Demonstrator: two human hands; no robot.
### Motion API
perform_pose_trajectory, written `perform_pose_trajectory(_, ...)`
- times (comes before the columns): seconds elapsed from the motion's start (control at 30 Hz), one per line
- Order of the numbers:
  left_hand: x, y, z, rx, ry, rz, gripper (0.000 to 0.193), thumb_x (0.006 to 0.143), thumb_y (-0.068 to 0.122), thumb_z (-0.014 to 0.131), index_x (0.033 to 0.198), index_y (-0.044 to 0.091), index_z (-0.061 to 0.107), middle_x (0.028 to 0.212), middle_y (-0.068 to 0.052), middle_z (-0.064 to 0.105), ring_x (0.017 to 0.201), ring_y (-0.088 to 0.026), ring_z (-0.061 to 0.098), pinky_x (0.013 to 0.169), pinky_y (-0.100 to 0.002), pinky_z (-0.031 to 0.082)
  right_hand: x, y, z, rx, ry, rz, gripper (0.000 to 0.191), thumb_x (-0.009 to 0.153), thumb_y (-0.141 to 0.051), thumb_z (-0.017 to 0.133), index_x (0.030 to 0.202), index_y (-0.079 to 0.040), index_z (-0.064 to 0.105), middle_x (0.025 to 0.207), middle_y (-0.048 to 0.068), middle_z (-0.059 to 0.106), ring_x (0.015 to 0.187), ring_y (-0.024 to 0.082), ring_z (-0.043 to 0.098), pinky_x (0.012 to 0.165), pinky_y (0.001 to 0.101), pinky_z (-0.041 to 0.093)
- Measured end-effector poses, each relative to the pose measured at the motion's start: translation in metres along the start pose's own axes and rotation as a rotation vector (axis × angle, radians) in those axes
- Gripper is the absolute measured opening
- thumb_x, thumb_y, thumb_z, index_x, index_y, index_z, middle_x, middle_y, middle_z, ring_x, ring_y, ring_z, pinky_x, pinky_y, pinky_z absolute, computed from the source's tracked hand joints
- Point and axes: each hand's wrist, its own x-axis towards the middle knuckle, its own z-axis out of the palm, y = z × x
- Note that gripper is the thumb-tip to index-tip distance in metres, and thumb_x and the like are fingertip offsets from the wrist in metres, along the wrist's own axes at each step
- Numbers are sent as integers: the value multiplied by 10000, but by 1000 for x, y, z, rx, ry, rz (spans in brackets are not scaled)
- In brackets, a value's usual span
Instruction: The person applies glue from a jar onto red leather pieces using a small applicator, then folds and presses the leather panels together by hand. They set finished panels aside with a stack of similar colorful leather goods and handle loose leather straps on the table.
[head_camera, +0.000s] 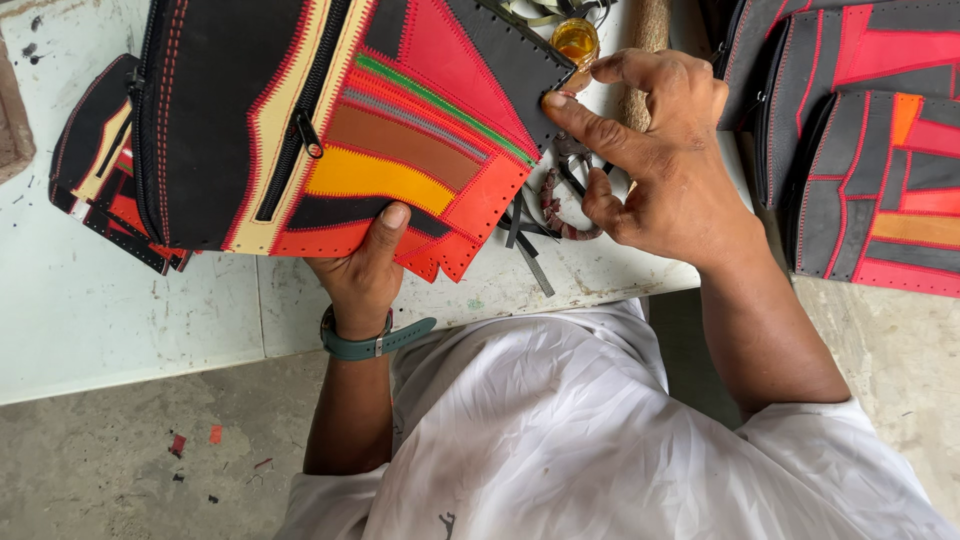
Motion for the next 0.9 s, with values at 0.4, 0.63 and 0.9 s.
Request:
perform_pose_trajectory(0.4,2,0,1,-33,26,-59,404,1032,-12,747,1398,47,587,1313,-58,658,1178,-121,640,1038,-285,541,9,-8,-9,-156,55,-7,635,725,-60,725,1344,-199,757,1388,127,522,1292,358,455,1070,490,333)
perform_pose_trajectory(0.63,2,1,-1,-44,28,-80,366,1061,-6,732,1400,33,599,1307,-63,660,1180,-131,635,1061,-298,528,11,-4,-8,-195,62,-18,599,755,-84,736,1341,-207,738,1402,122,514,1307,372,454,1069,502,326)
perform_pose_trajectory(0.9,2,-5,-8,-71,121,-98,387,1026,-2,759,1373,40,593,1298,-68,657,1183,-153,628,1074,-325,509,-2,14,-1,-366,32,-20,496,833,-145,788,1320,-231,768,1417,73,540,1311,329,471,1069,492,327)
